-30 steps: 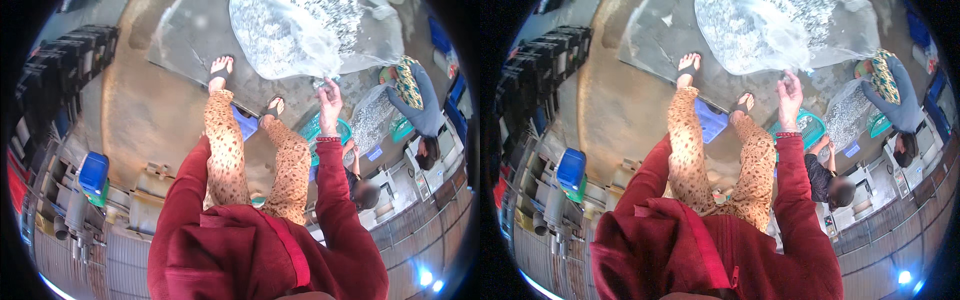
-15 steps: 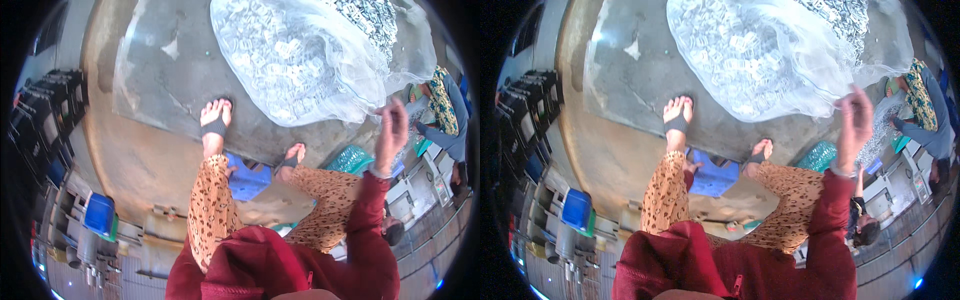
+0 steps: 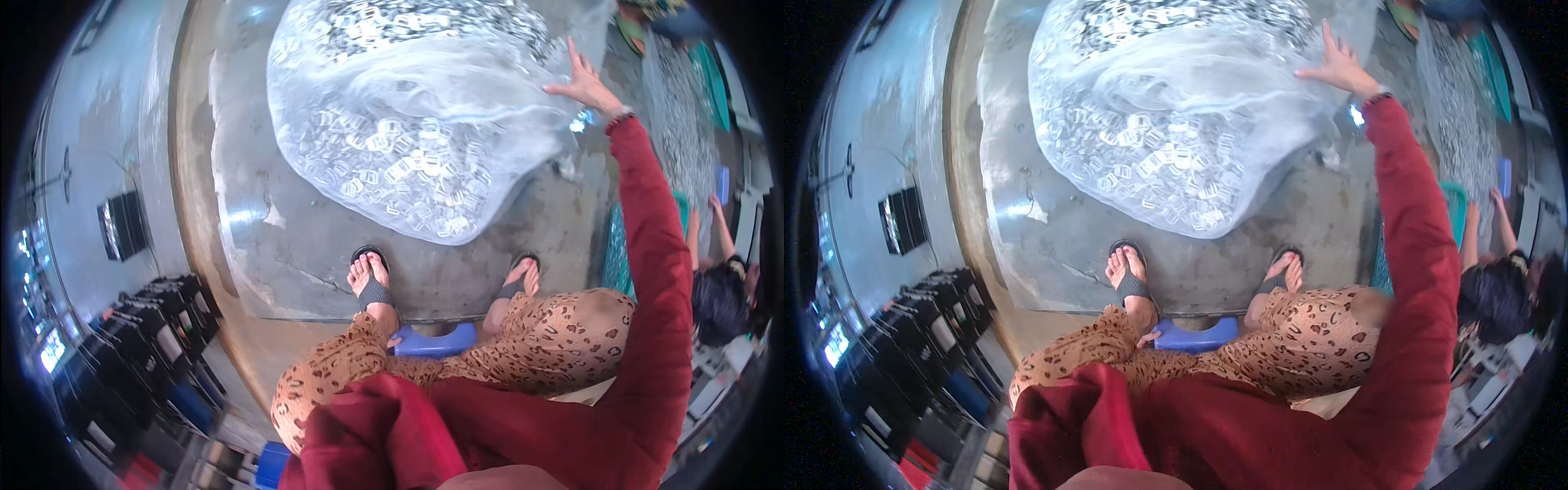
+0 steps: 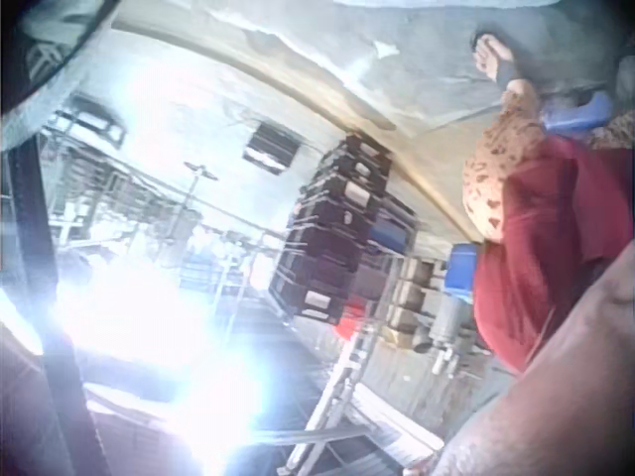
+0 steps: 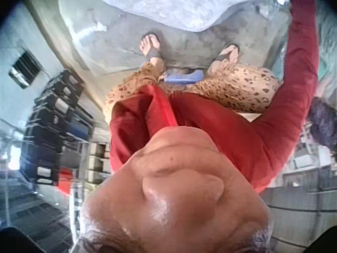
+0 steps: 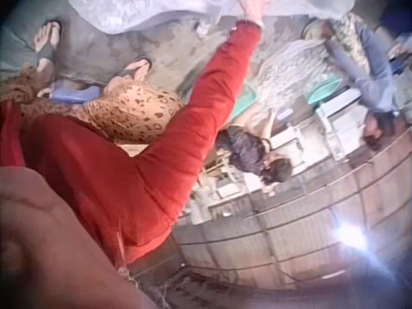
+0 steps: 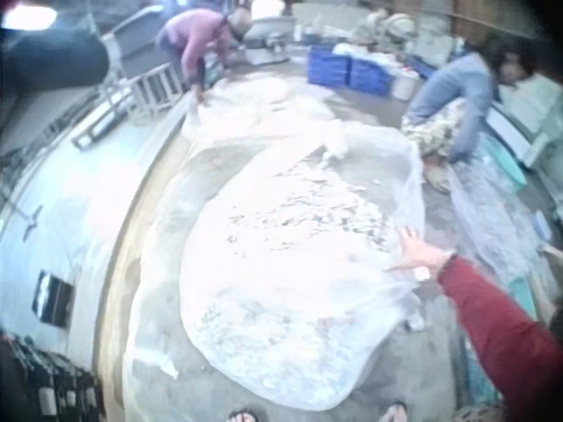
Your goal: The person pours metal parts from a bag into crates, stacks the crates, and walks to another workstation. The person then sits down and sorts metal buckles from a plastic sheet by hand.
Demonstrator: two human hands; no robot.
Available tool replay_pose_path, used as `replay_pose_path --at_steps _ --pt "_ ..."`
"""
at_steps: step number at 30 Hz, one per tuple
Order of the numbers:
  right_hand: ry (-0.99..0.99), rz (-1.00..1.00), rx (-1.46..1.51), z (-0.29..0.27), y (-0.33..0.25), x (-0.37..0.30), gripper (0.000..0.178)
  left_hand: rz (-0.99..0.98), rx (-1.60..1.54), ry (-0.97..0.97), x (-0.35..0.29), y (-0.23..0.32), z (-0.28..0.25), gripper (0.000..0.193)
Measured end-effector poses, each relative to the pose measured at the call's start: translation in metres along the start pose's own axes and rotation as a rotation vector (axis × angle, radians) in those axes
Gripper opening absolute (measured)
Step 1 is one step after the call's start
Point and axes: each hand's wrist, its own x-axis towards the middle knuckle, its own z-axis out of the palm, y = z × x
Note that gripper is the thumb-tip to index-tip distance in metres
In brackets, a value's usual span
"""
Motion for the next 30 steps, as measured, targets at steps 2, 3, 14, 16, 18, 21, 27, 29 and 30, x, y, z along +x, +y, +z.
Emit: replay_pose_path --at_steps 2,3,14,16,18,21,27,29,30 --pt "-0.003 0.251 0.849 0.025 -0.003 -0.012 0.077 -0.095 -0.121 -0.044 0.003 0.001 -0.001 0.042" --pt "-0.044 0.357 1.241 0.048 0.008 -0.018 0.071 -0.002 0.013 -0.097 0.0 0.007 -0.006 0.043" --pt "-0.51 -0.375 0.795 0.069 -0.174 -0.169 0.062 1.162 0.168 0.447 0.015 0.048 -0.361 0.095" --pt "-0.639 -0.075 1.19 0.063 -0.18 -0.18 0.071 1.492 0.372 0.413 0.032 0.101 -0.326 0.103" --pt "-0.641 -0.037 1.39 0.075 -0.177 -0.169 0.072 1.547 0.574 0.206 0.089 0.106 -0.246 0.102" --pt "-0.387 0.066 1.207 0.069 -0.127 -0.158 0.047 1.392 0.48 -0.156 0.131 0.09 -0.192 0.108" --pt "0.584 0.363 0.293 0.024 0.032 -0.194 0.015 1.43 -0.254 -0.209 0.166 0.07 -0.211 0.037" --pt "0.512 0.487 0.181 0.038 0.067 -0.205 0.019 1.414 -0.663 -0.336 0.204 0.046 -0.232 0.029" --pt "0.428 0.598 0.08 0.04 0.085 -0.213 0.024 1.351 -0.827 -0.339 0.196 0.039 -0.256 0.031"
